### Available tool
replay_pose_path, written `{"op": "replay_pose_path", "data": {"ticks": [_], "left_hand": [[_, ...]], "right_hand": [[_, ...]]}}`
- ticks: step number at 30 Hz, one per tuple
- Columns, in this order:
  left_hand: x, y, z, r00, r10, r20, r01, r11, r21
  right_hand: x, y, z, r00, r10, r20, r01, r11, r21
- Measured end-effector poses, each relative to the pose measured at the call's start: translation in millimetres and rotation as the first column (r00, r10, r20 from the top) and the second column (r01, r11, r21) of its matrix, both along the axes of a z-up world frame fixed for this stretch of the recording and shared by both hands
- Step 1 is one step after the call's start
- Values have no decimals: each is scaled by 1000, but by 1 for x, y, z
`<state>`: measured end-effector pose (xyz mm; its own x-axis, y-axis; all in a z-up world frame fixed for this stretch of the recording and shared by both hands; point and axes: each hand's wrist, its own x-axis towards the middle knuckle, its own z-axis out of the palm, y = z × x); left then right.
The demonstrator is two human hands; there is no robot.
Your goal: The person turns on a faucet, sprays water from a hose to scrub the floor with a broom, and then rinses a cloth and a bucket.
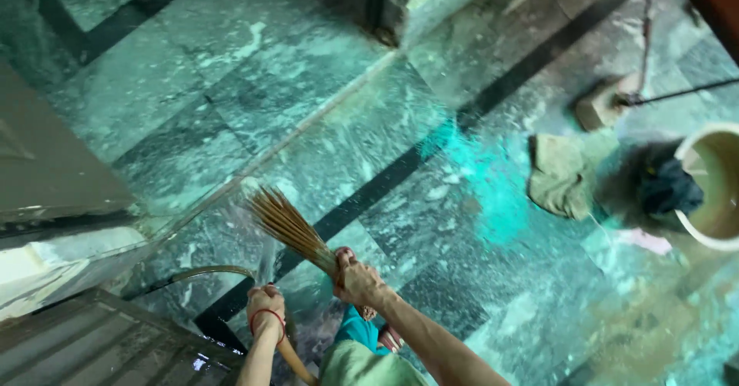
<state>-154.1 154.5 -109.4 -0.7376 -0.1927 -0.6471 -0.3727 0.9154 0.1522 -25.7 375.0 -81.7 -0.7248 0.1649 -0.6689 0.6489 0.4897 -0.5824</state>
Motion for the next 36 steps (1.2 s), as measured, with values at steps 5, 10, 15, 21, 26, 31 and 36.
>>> {"op": "replay_pose_path", "data": {"ticks": [5,10,15,21,26,31,36], "left_hand": [[-36,4,8,996,62,71,-60,998,-30],[-46,2,-24,997,8,79,-12,999,46],[-53,60,-16,994,-110,16,103,963,248],[-69,118,-97,838,-481,-258,546,749,376],[-108,231,-76,776,-615,-139,607,671,425],[-104,304,-111,722,-633,-279,687,607,400],[-104,366,-174,703,-633,-325,710,653,265]], "right_hand": [[-64,-18,-36,985,156,-80,-152,987,48],[-117,-29,-72,965,258,-43,-258,966,6],[-118,-28,-193,860,511,1,-496,833,243],[-156,133,-179,893,418,167,-449,849,278],[-64,290,-275,946,-190,263,89,931,354],[22,323,-268,812,-581,63,526,774,354],[30,277,-292,968,-237,81,221,960,169]]}}
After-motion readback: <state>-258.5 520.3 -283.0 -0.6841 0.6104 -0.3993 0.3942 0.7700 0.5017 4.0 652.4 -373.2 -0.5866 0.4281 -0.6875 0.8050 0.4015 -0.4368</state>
